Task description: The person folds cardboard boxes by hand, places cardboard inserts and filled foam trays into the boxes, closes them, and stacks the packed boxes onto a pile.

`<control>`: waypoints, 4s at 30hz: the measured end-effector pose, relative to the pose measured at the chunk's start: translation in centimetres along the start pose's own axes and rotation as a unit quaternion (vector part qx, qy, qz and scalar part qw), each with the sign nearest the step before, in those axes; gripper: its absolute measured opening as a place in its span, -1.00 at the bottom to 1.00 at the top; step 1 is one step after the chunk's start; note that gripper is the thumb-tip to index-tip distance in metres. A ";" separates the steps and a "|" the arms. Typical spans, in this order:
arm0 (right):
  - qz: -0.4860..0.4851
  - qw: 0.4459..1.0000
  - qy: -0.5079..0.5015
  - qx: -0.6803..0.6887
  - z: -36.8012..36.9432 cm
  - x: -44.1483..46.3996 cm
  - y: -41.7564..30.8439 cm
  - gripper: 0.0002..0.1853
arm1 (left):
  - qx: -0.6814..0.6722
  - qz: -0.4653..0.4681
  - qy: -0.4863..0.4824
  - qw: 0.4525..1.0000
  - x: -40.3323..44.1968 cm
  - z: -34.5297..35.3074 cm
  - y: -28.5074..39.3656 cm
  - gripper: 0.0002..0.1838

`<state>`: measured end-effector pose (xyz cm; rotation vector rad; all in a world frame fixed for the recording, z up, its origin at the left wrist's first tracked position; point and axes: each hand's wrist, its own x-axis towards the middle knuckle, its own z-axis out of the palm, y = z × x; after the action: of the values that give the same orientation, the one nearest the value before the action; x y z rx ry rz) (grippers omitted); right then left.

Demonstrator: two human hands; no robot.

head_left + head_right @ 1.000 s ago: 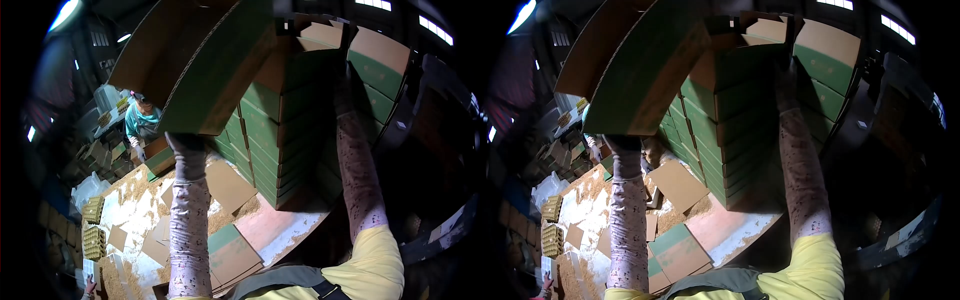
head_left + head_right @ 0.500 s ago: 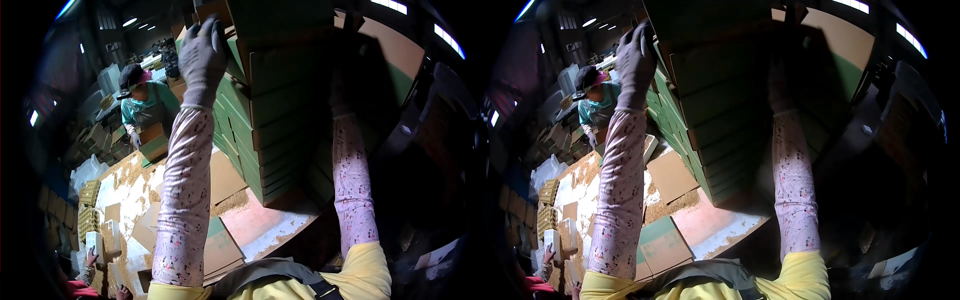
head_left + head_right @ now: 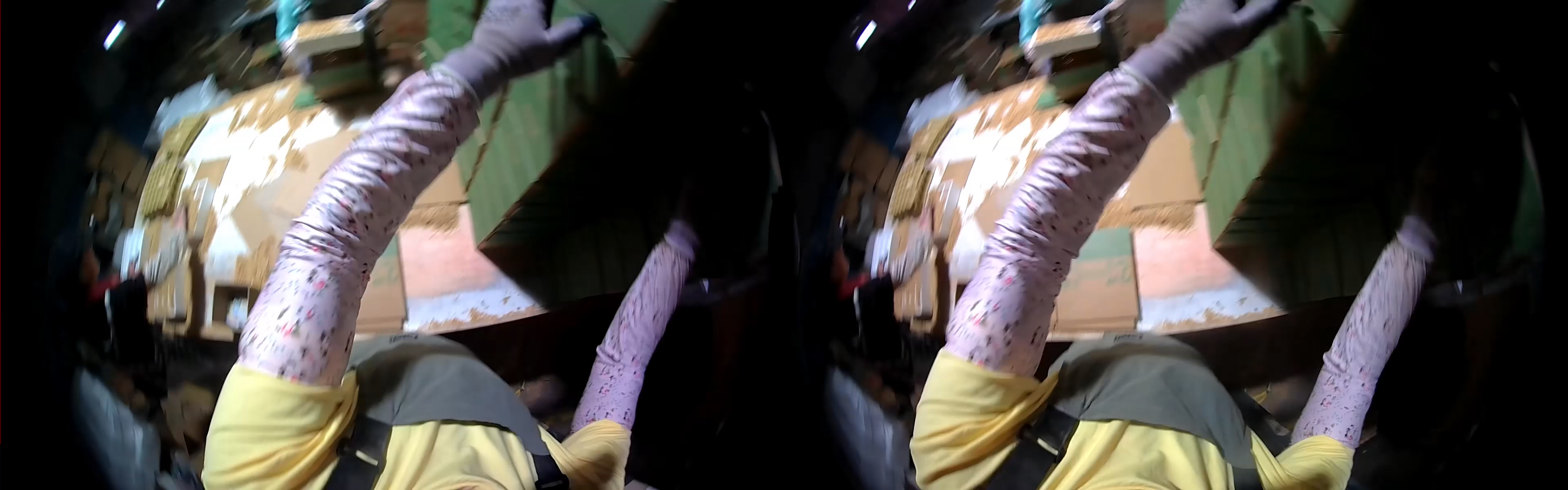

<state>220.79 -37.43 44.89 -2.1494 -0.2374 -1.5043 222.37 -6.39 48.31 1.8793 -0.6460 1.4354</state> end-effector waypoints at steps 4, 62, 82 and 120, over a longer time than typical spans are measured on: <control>-0.027 0.933 -0.090 0.346 -3.0 -14.7 -10.8 -0.53 | 0.152 -0.169 -0.154 0.962 -26.9 -11.4 -2.5 -0.08; -0.147 0.555 -0.740 0.351 7.7 -38.5 -26.0 -0.19 | 0.455 -0.133 -0.506 0.721 -36.4 -37.2 -3.7 -0.10; -0.485 0.515 -0.677 0.203 8.0 -42.2 -29.0 -0.64 | 0.136 -0.543 -0.304 0.771 -41.8 -38.3 10.8 -0.69; 0.360 0.653 -0.592 0.305 9.5 -50.8 -25.9 -0.48 | -0.028 -0.606 0.153 0.780 -47.4 -58.7 0.3 -0.59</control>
<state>198.95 -3.40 3.62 -1.8874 -0.2122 0.5298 172.57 37.41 12.34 1.4039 0.6344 0.7441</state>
